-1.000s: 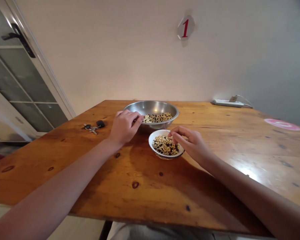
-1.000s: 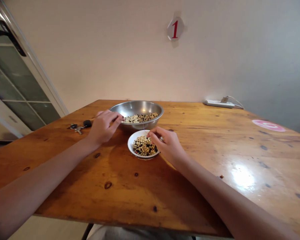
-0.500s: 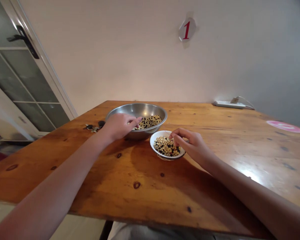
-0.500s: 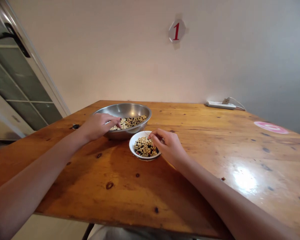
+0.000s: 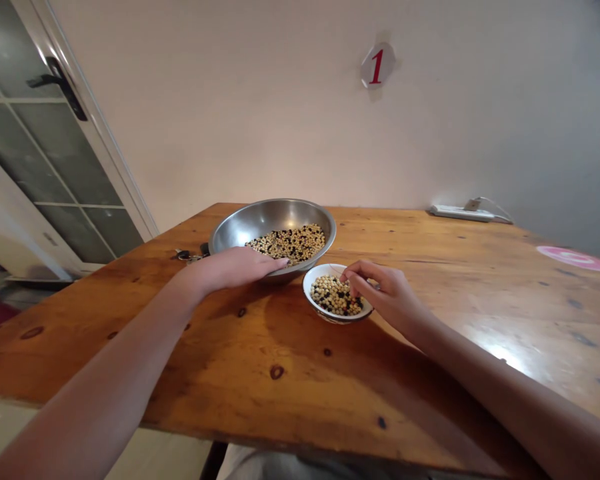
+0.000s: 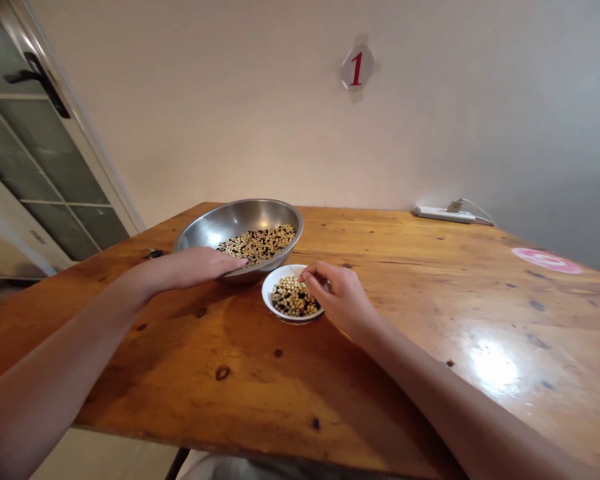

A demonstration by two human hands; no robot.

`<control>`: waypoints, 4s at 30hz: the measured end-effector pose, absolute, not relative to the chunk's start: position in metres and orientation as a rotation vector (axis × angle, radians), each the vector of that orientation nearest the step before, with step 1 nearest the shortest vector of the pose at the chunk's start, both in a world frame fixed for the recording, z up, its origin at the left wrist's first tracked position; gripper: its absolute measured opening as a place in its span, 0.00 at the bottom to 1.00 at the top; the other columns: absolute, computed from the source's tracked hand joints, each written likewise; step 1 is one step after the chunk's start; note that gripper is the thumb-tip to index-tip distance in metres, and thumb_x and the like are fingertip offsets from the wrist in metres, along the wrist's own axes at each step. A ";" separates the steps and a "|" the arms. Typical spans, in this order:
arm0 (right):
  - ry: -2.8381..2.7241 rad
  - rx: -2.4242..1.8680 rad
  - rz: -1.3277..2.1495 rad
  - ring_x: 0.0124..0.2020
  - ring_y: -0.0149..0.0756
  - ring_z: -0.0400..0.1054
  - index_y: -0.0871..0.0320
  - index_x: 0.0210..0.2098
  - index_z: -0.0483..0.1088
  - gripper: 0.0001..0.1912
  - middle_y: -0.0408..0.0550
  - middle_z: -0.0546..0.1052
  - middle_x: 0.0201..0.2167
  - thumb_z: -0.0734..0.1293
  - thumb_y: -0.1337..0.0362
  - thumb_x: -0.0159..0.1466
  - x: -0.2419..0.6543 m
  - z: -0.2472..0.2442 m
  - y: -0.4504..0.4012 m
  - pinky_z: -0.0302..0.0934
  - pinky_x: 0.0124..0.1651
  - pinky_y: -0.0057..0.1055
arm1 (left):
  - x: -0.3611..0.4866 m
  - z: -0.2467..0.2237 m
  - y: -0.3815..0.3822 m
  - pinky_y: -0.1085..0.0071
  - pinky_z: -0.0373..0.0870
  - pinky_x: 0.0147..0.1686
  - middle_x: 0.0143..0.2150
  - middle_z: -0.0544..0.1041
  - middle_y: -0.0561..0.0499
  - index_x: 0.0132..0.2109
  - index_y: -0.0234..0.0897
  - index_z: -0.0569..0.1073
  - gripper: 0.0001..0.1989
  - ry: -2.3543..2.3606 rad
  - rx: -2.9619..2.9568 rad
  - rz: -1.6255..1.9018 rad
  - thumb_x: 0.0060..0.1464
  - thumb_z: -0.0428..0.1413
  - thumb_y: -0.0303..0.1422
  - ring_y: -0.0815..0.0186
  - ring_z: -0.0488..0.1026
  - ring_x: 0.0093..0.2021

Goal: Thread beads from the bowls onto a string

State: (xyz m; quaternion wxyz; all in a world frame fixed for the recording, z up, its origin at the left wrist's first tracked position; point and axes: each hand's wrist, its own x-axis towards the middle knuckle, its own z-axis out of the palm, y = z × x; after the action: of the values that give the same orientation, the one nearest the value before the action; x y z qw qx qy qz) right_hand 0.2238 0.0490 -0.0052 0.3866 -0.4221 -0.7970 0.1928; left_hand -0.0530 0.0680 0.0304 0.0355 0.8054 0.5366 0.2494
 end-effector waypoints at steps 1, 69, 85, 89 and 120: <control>-2.026 -1.070 0.492 0.25 0.32 0.66 0.58 0.29 0.70 0.13 0.43 0.72 0.22 0.58 0.58 0.62 0.224 -0.006 0.049 0.57 0.31 0.28 | -0.052 0.033 0.067 0.61 0.69 0.42 0.44 0.80 0.47 0.42 0.47 0.79 0.27 1.659 2.415 0.480 0.51 0.46 0.58 0.55 0.76 0.40; -2.132 -1.071 0.385 0.23 0.30 0.65 0.58 0.28 0.69 0.13 0.42 0.72 0.20 0.59 0.59 0.63 0.225 -0.007 0.050 0.54 0.28 0.26 | -0.037 0.048 0.066 0.66 0.63 0.45 0.46 0.78 0.46 0.42 0.39 0.77 0.16 1.666 2.227 0.252 0.52 0.52 0.41 0.59 0.72 0.44; -2.144 -1.075 0.391 0.24 0.31 0.65 0.58 0.27 0.69 0.13 0.43 0.72 0.20 0.59 0.59 0.63 0.224 -0.006 0.050 0.54 0.28 0.26 | -0.044 0.064 0.069 0.86 0.58 0.16 0.23 0.68 0.51 0.29 0.29 0.69 0.10 0.984 0.774 1.346 0.58 0.48 0.20 0.78 0.63 0.20; -2.161 -1.070 0.360 0.23 0.30 0.63 0.57 0.23 0.66 0.15 0.42 0.70 0.19 0.58 0.60 0.63 0.224 -0.005 0.050 0.53 0.28 0.26 | -0.050 0.071 0.088 0.89 0.55 0.14 0.20 0.59 0.57 0.27 0.33 0.61 0.16 0.823 0.455 1.483 0.63 0.38 0.20 0.81 0.57 0.16; -2.013 -1.035 0.414 0.26 0.32 0.65 0.58 0.29 0.69 0.11 0.45 0.72 0.24 0.60 0.60 0.61 0.226 -0.001 0.049 0.57 0.31 0.27 | 0.022 0.034 0.018 0.85 0.41 0.07 0.19 0.43 0.62 0.24 0.35 0.57 0.19 0.609 0.500 0.840 0.65 0.39 0.31 0.80 0.48 0.11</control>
State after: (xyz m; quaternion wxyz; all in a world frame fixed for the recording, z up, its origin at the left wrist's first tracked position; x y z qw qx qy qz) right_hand 0.2265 0.0486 -0.0007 0.4079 -0.4105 -0.7988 0.1644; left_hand 0.0218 0.0182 0.0345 0.8386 0.2366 0.2879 0.3973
